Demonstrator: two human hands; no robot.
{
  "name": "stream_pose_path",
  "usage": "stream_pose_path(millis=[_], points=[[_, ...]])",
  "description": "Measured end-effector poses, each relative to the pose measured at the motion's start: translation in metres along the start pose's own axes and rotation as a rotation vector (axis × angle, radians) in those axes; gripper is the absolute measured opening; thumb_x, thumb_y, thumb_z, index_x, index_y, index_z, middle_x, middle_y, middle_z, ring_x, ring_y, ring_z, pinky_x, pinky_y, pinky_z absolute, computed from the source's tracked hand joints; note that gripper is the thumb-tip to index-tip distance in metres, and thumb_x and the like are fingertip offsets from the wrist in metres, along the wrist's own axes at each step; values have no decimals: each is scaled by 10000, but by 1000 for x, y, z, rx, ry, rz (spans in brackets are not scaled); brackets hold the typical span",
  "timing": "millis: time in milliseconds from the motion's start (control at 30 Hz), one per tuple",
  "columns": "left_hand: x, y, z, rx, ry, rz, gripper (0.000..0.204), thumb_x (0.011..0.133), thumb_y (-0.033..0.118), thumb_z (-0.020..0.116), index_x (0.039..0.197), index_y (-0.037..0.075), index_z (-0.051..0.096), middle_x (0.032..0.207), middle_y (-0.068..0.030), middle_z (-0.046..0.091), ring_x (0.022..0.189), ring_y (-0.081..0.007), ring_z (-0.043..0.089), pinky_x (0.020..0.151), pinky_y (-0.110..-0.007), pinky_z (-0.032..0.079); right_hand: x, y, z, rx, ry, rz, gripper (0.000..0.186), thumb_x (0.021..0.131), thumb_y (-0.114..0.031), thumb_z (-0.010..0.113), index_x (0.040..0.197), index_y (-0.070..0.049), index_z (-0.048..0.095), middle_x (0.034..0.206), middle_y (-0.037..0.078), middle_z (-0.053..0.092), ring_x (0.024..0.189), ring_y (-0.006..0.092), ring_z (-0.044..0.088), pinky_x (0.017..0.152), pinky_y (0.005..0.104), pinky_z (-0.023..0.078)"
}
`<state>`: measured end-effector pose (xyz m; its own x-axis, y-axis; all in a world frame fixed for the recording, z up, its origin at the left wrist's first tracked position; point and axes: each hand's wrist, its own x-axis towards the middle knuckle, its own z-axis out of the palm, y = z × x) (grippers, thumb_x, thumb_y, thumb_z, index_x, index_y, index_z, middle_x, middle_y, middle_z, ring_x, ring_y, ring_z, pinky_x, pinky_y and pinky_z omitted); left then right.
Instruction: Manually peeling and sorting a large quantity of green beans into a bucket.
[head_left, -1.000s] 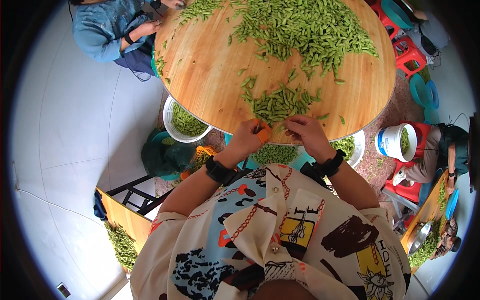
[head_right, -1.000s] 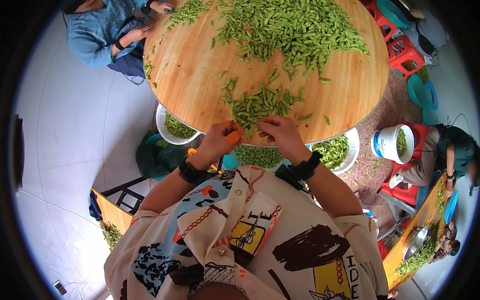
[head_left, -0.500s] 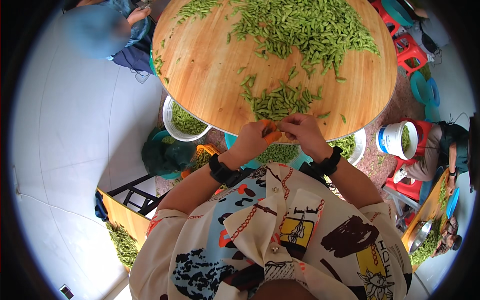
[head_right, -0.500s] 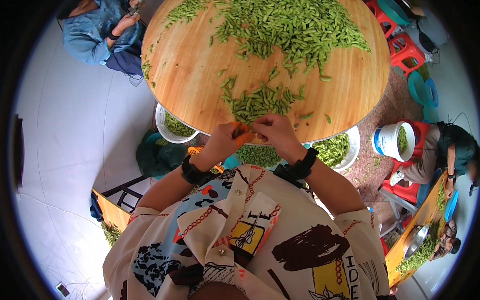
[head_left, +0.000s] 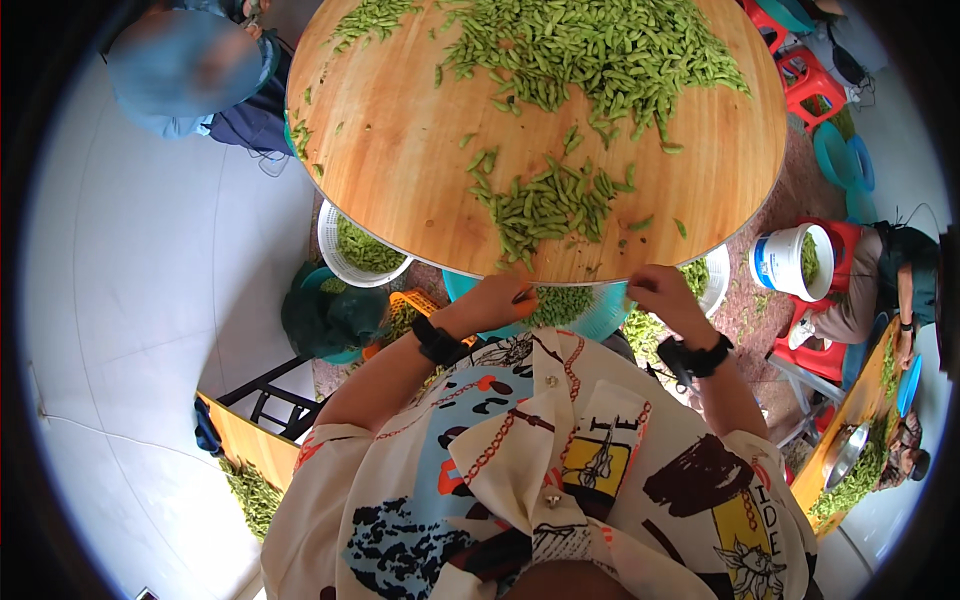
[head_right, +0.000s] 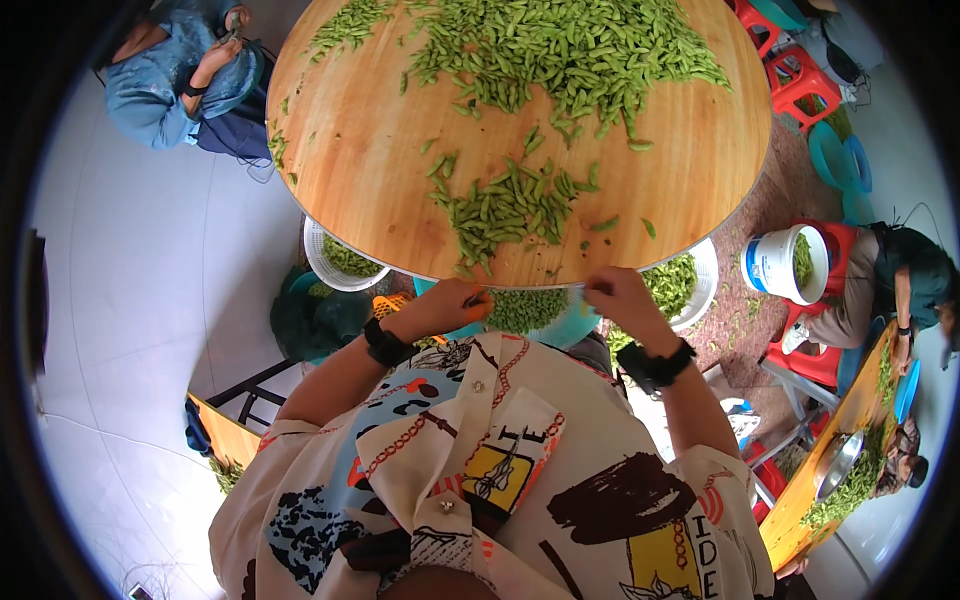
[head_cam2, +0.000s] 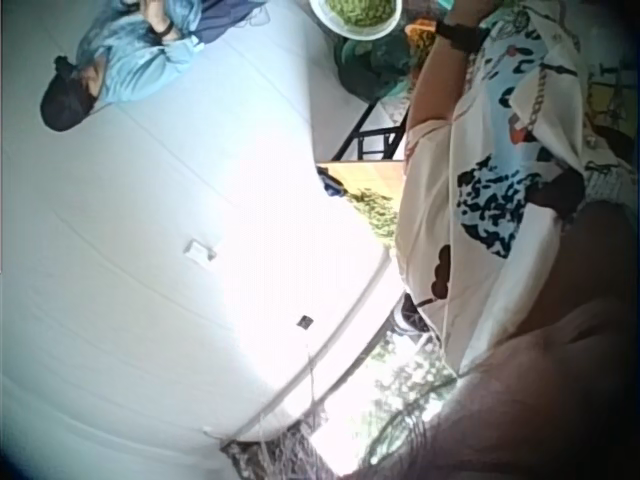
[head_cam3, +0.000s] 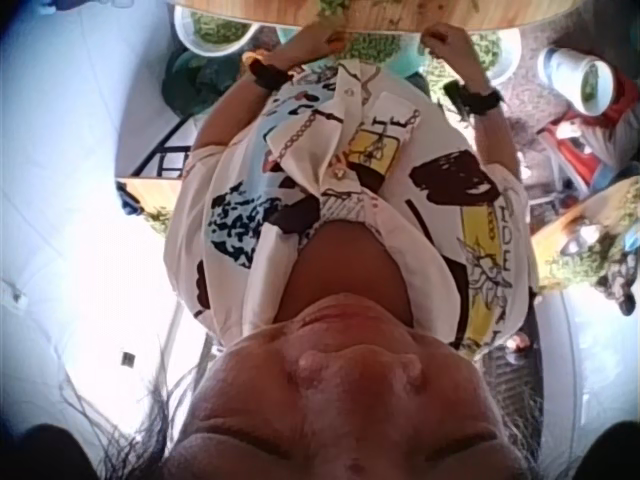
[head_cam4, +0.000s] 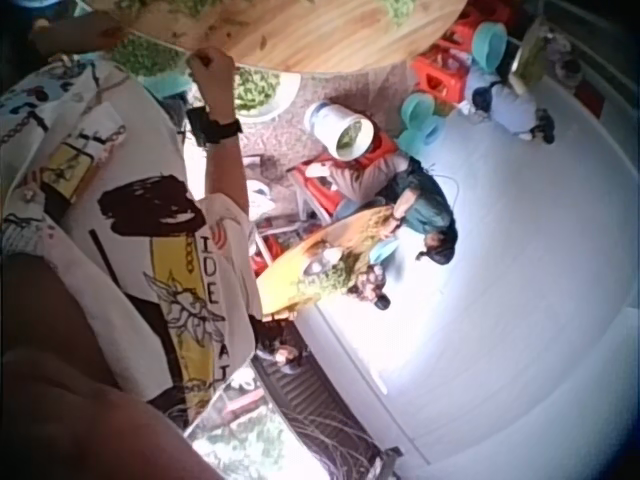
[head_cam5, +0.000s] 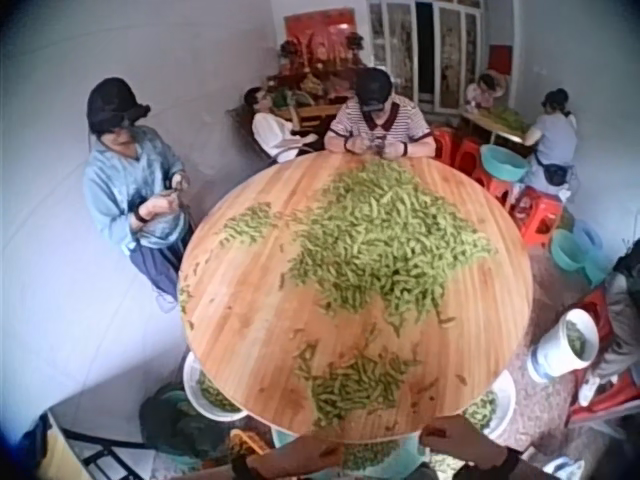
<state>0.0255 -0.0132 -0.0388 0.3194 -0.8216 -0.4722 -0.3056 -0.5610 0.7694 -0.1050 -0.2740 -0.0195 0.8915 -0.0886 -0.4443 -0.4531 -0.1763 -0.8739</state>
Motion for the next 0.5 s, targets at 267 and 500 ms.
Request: stream_pose_path(millis=[267, 500], points=[[3, -44, 37, 165, 97, -55, 209, 813, 204, 515, 805, 0, 557, 766, -181, 591, 716, -339, 567, 613, -395, 438, -8, 41, -42, -732, 217, -226, 244, 707, -234, 627, 819, -17, 616, 798, 152, 601, 760, 330, 565, 658, 403, 449], [-4, -32, 25, -66, 53, -51, 199, 848, 172, 470, 804, -9, 537, 681, -135, 582, 658, -274, 580, 599, -361, 440, 78, -18, 58, -628, 180, -484, 209, 731, -167, 627, 905, -54, 597, 812, 123, 550, 727, 294, 562, 628, 379, 447]])
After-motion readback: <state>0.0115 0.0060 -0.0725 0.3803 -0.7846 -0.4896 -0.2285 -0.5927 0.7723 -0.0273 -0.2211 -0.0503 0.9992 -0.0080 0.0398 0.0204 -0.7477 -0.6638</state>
